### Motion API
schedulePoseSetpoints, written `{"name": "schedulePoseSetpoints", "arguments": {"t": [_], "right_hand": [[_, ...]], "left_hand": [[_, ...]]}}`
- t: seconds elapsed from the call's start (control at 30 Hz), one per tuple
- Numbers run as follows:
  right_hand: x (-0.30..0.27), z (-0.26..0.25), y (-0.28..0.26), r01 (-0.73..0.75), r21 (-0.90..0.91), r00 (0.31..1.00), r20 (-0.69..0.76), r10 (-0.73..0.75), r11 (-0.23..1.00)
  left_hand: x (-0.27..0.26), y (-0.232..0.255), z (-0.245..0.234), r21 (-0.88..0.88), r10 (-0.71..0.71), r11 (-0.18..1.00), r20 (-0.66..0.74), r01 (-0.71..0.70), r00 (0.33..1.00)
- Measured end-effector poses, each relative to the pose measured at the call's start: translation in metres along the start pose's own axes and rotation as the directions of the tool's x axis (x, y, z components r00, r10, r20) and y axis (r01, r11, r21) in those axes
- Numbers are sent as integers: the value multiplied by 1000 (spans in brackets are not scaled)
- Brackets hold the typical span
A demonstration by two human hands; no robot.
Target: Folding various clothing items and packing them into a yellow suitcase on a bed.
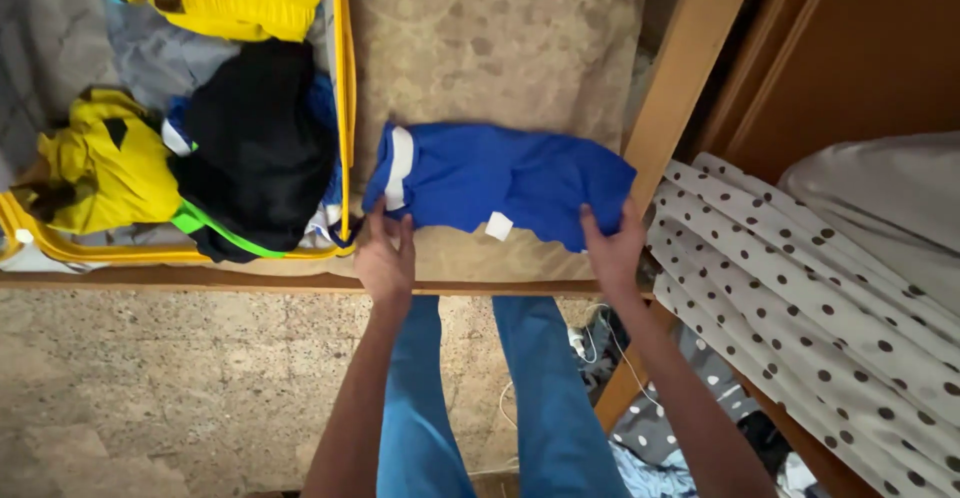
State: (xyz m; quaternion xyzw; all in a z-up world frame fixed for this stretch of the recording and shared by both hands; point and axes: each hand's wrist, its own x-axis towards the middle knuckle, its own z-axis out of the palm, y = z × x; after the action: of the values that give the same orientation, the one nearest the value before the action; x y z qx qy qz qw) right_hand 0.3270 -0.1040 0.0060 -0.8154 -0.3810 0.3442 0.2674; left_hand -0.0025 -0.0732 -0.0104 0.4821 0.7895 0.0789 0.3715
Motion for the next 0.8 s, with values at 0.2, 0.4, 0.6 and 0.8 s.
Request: {"name": "schedulePoseSetpoints", "arguments": {"t": [0.2, 0.4, 0.6, 0.8], "right_hand": [[-36, 68, -136, -38, 33, 922, 386, 22, 999], [-44, 103, -143, 15, 127, 880, 470, -74, 992], [-12, 133, -50, 81, -69, 988, 136, -71, 994], [7, 189, -28, -27, 211, 966, 258, -29, 977]], "left_hand": [[-2, -14, 7, 42, 221, 975, -217, -218, 951], [-5, -43, 17, -241, 105, 961, -129, -134, 986], [2, -24, 17, -451, -215, 873, -16, 185, 977], [24, -14, 65, -373, -333, 901, -270, 221, 903]]}}
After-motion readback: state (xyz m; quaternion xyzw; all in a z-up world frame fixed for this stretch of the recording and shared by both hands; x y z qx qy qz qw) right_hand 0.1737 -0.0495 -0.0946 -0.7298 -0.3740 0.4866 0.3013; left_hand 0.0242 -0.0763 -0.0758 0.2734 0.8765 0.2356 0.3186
